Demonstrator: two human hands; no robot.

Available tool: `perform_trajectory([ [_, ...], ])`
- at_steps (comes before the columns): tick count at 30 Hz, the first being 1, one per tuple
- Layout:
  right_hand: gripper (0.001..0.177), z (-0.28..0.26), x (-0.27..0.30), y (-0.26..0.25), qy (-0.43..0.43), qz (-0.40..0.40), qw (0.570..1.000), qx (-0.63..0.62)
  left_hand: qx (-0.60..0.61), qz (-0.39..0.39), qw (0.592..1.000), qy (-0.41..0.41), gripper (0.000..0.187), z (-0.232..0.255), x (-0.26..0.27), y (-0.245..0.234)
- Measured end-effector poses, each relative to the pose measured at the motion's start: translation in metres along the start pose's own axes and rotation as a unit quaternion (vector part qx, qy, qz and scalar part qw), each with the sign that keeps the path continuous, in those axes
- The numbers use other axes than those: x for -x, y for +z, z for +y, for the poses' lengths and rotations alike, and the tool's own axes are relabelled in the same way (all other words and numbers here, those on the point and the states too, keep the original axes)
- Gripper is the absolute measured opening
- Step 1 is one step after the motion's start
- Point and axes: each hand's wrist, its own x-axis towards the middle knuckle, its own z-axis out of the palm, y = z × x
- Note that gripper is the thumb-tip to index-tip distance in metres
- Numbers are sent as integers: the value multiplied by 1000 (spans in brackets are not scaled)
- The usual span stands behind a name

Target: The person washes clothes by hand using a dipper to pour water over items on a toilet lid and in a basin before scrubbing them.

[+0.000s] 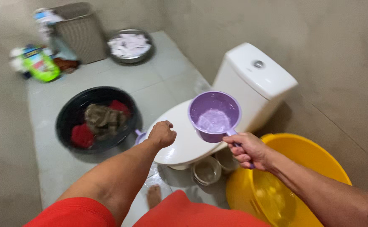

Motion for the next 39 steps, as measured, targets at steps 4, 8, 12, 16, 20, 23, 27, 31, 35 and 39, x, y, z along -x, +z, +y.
perform_trajectory([
  [4,27,-38,-40,62,26,-77,997,16,25,64,997,-37,46,-47,-10,-33],
  [8,23,-73,-79,142,37,-125,991,27,61,88,990,-89,48,-100,-27,-77],
  [12,17,-101,-110,220,29,-114,992,35,113,93,984,-101,50,-155,-58,-117],
  [16,16,-133,-133,288,20,-86,991,98,136,98,981,-99,54,-194,-102,-166],
  [20,16,-161,-154,336,-12,-33,984,175,89,97,988,-79,55,-212,-137,-204],
  [23,14,-179,-172,358,-23,7,976,217,72,89,992,-57,51,-214,-150,-228],
  [27,15,-192,-195,367,-58,15,966,251,104,78,990,-58,59,-209,-155,-252],
  [31,19,-211,-204,381,-74,83,930,351,113,50,990,-74,51,-202,-158,-265],
  [35,25,-229,-198,398,-92,161,855,485,144,47,985,-80,52,-201,-172,-265],
  [39,32,-241,-196,409,-116,188,809,545,152,63,984,-68,55,-202,-188,-264],
])
